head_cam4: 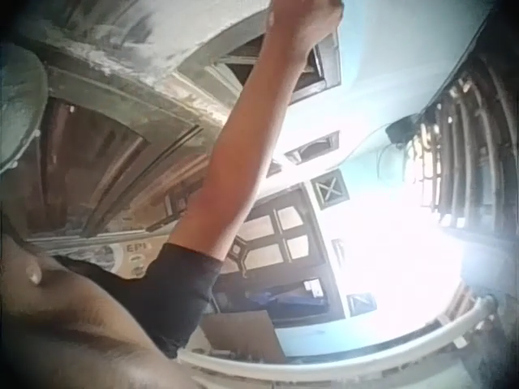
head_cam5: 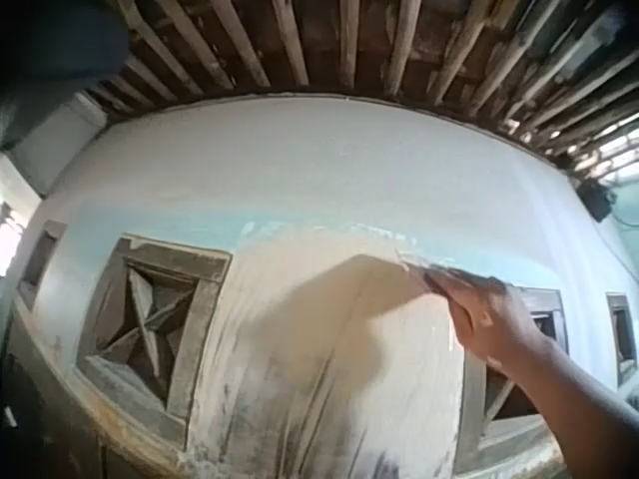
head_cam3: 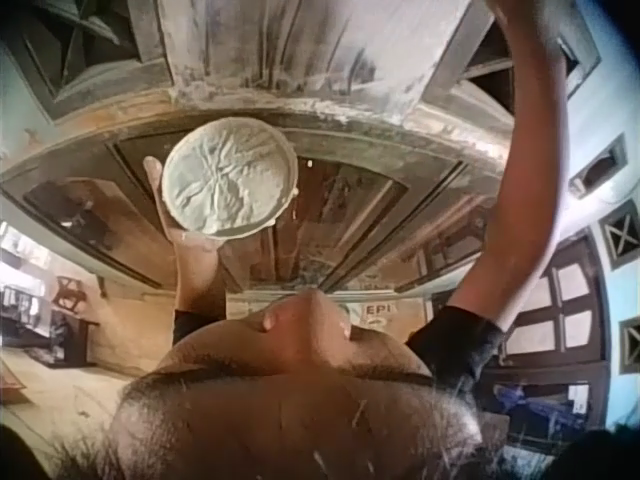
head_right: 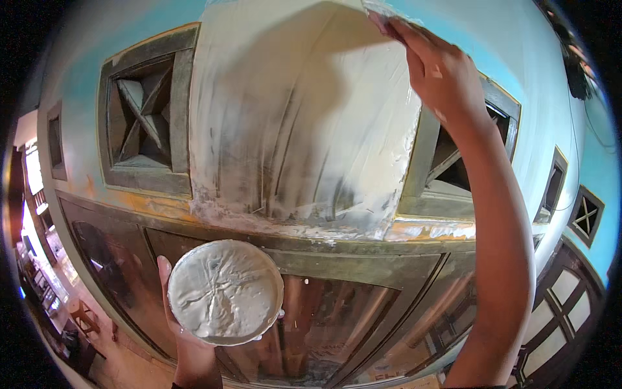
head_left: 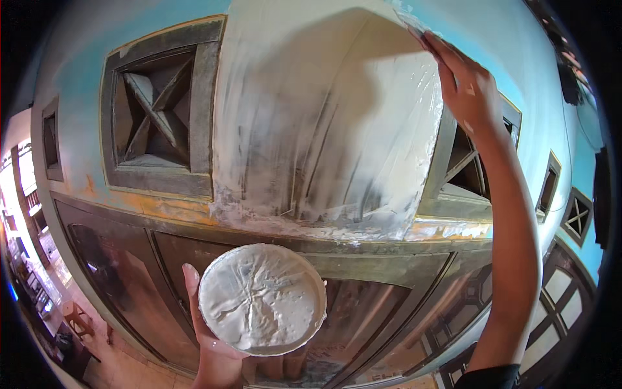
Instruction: Applying wall putty to a wall surface using a scraper tool.
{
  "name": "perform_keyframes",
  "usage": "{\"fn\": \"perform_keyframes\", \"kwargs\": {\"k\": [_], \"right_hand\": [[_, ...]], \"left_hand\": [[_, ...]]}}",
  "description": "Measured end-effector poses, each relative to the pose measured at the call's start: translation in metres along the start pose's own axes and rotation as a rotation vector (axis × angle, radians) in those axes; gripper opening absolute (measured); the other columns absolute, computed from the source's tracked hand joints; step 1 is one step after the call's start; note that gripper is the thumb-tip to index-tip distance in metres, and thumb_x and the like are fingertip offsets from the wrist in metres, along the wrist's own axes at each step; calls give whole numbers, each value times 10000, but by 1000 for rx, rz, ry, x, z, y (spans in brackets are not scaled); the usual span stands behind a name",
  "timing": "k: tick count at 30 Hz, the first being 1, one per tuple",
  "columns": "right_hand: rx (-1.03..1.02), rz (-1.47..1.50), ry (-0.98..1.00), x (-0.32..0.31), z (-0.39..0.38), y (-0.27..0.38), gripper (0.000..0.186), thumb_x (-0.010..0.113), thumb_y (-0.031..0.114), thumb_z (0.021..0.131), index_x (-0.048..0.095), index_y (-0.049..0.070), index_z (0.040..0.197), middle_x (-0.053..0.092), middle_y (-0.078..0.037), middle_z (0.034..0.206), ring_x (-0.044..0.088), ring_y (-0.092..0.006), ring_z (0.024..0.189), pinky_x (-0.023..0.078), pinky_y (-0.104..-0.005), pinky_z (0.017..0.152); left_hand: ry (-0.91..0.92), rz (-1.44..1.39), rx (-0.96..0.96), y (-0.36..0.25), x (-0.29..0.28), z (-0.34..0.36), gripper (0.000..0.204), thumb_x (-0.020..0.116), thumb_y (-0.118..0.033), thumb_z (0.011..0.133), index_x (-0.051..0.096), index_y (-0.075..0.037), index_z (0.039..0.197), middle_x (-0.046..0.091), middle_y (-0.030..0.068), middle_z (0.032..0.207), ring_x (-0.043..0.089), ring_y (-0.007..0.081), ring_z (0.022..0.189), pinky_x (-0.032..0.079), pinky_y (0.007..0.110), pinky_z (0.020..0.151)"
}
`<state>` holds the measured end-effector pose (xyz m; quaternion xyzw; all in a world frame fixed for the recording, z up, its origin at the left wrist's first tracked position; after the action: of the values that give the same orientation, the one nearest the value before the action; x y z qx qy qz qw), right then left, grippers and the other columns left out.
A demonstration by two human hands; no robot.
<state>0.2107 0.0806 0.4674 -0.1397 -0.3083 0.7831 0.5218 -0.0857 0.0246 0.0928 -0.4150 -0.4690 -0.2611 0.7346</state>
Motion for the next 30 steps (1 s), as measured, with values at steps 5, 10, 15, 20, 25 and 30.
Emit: {"fn": "perform_keyframes", "kwargs": {"k": [5,10,15,20,25,30], "right_hand": [[-1,-77,29,34,-30,21,433,572,59,928,635,166,1343,694,-48,1279,683,-285,1127,551,-419,852],[-87,11,259,22,-123,99,471,628,77,871,629,118,1339,655,-72,1366,626,-230,1271,498,-377,894],[-247,235,552,-19,-208,189,477,627,168,874,626,137,1350,650,-40,1367,563,-239,1341,451,-403,1022],[-258,298,564,-32,-188,192,461,624,177,883,634,129,1341,668,-41,1332,586,-233,1311,465,-403,1017],[-136,121,131,12,-59,115,319,634,103,911,673,118,1228,743,-100,1154,745,-261,1004,570,-399,781],[95,17,113,51,48,72,384,563,77,947,654,191,1302,732,-97,1100,693,-396,881,581,-468,776]], "left_hand": [[418,-192,-104,-3,20,0,812,309,-645,1038,470,30,1459,565,221,1426,572,374,1281,415,521,1123],[535,-320,-213,8,29,-9,837,294,-676,1024,512,18,1438,567,201,1436,563,381,1294,424,528,1111],[595,-400,-340,30,17,-19,864,295,-705,1007,490,1,1465,532,204,1473,532,400,1328,402,555,1128],[522,-343,-331,28,8,-11,872,300,-711,1003,459,-4,1487,495,205,1506,508,399,1352,403,560,1128],[484,-292,-295,12,1,-2,852,311,-708,1003,481,-19,1475,520,203,1483,518,396,1341,411,555,1122],[399,-303,-261,24,18,-7,757,348,-678,1015,581,-57,1378,621,141,1373,584,328,1259,454,527,1078]]}}
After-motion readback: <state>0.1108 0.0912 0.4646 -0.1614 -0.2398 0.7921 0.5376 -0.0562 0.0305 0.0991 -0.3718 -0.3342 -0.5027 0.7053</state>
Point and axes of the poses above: each hand's wrist, its own z-axis towards the middle knuckle, its own x-axis out of the palm, y = z × x, the point moved 6 cm from there along z, towards the middle knuckle
